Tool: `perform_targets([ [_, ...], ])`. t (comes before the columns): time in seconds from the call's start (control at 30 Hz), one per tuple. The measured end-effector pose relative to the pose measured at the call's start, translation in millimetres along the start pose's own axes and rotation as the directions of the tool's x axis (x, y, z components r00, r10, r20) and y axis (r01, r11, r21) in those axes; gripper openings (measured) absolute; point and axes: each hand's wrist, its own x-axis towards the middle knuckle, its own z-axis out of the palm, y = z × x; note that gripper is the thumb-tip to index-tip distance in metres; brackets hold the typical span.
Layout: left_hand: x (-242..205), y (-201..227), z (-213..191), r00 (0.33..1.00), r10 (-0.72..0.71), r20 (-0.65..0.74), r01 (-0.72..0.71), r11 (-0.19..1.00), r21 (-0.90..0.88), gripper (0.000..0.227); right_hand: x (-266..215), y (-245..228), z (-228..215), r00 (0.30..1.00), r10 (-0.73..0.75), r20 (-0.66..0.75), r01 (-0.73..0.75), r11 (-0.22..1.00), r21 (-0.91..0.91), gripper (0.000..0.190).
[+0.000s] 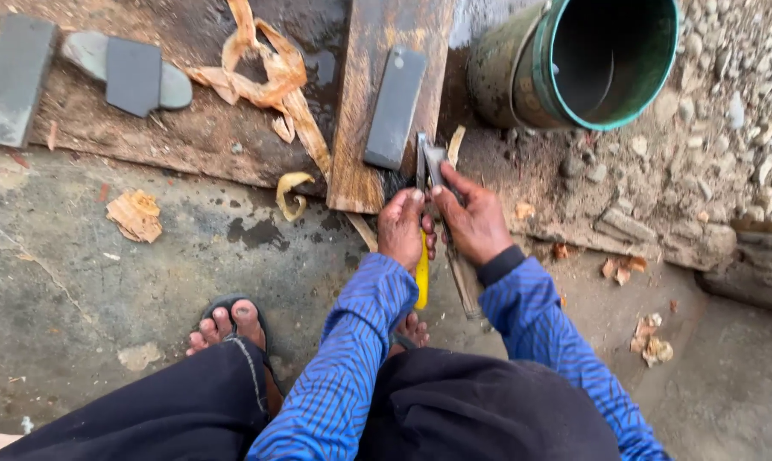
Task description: Sharpening various metal tools using a whetstone and water.
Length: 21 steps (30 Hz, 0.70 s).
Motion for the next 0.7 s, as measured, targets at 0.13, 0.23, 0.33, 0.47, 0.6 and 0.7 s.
perform_targets([
  [0.13, 10, 19, 7, 0.998, 0.052, -0.022, -0.052, 0.998, 0.019, 0.029, 7, 2, 0, 0.998, -0.056, 0.028, 0.056, 0.998, -0.001, 0.056],
  [0.23, -2, 13, 4, 1.000, -0.016, -0.011, 0.017, 1.000, 0.017, 0.025, 2, 6, 0, 1.000, 0.014, 0.002, -0.015, 0.999, 0.040, 0.057],
  [0.33, 3, 23, 4, 0.998, 0.040, 0.046, -0.038, 0.998, -0.046, 0.028, 2, 5, 0, 1.000, -0.007, 0.020, 0.006, 0.999, 0.032, 0.058],
  [0.47, -1, 22, 4, 0.997, -0.059, 0.044, 0.063, 0.993, -0.096, 0.024, 6, -8, 2, 0.999, 0.037, 0.023, -0.038, 0.998, 0.053, 0.057],
  [0.6, 0, 28, 6, 0.999, -0.013, 0.031, 0.014, 1.000, -0.027, 0.026, -4, 0, -1, 1.000, -0.011, 0.011, 0.011, 1.000, 0.021, 0.056],
  [0.7, 3, 16, 6, 1.000, 0.003, -0.007, -0.003, 1.000, 0.010, 0.025, 3, 12, -6, 1.000, -0.022, -0.018, 0.019, 0.990, -0.136, 0.054],
])
